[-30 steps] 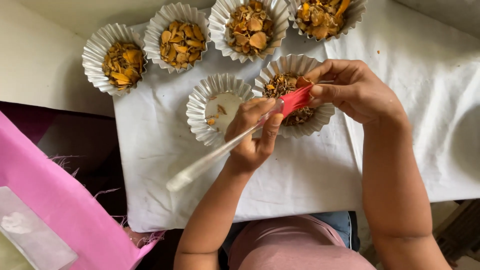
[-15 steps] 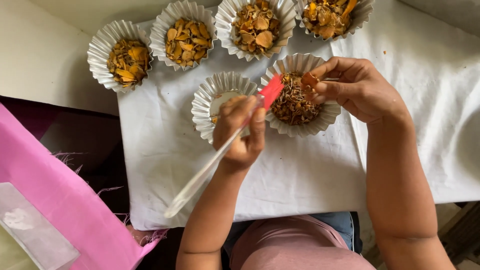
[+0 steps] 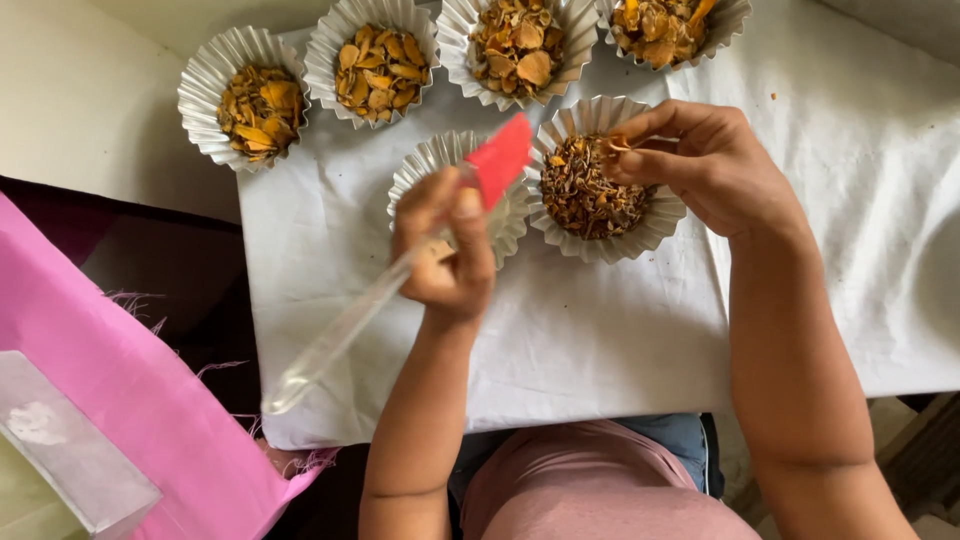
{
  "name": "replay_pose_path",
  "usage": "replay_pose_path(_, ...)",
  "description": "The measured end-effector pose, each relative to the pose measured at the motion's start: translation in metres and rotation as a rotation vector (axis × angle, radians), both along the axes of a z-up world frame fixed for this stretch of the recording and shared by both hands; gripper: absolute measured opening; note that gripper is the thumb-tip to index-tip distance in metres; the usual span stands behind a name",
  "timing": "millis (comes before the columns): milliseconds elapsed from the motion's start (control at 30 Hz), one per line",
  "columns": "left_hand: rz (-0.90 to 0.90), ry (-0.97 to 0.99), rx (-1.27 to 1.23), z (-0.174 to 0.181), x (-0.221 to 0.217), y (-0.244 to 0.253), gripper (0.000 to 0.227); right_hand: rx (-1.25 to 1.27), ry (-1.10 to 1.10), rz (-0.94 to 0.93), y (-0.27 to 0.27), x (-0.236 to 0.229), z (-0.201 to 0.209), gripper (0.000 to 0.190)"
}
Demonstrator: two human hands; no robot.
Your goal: Arranging tea leaves in paper liners, applying an adhesive or coating using a piping bag and a silicone brush.
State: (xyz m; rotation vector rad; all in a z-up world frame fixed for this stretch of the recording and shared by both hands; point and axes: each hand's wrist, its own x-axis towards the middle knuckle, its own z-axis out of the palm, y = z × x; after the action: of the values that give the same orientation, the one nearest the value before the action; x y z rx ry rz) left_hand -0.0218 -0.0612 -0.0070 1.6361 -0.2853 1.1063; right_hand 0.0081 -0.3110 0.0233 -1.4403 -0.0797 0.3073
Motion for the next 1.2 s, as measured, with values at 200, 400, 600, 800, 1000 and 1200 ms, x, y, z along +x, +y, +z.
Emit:
replay_pose_path(200,0.216,0.035,-0.292,0.01,0.013,0.012,0.023,-0.225,-0.298,0.226,0.081,-0.016,0.034,0.049)
replay_pose_path(400,0.107,0.058,-0.341,0.004,0.015,0.008,0.025,-0.529,-0.523,-0.066,0.042,-0.015,0.017,0.031)
replay_pose_path(600,0.094,0.059,-0.084,0.006,0.012,0.004,0.021,-1.105,-0.294,0.183,0.035,-0.025,0.026,0.053)
replay_pose_path(800,0.102,0.038,0.062,0.003,0.011,0.003,0.018,-1.337,-0.556,0.21,0.033,-0.026,-0.026,0.056)
replay_pose_path(1000,0.067,0.034,0.14,0.003,0.011,0.003,0.017,-1.26,-0.657,0.209,0.032,-0.028,-0.024,0.03)
replay_pose_path(1200,0.043,-0.129,0.105,0.0,0.022,0.003,0.016,-1.151,-0.434,0.154,0.032,-0.021,-0.008,0.019)
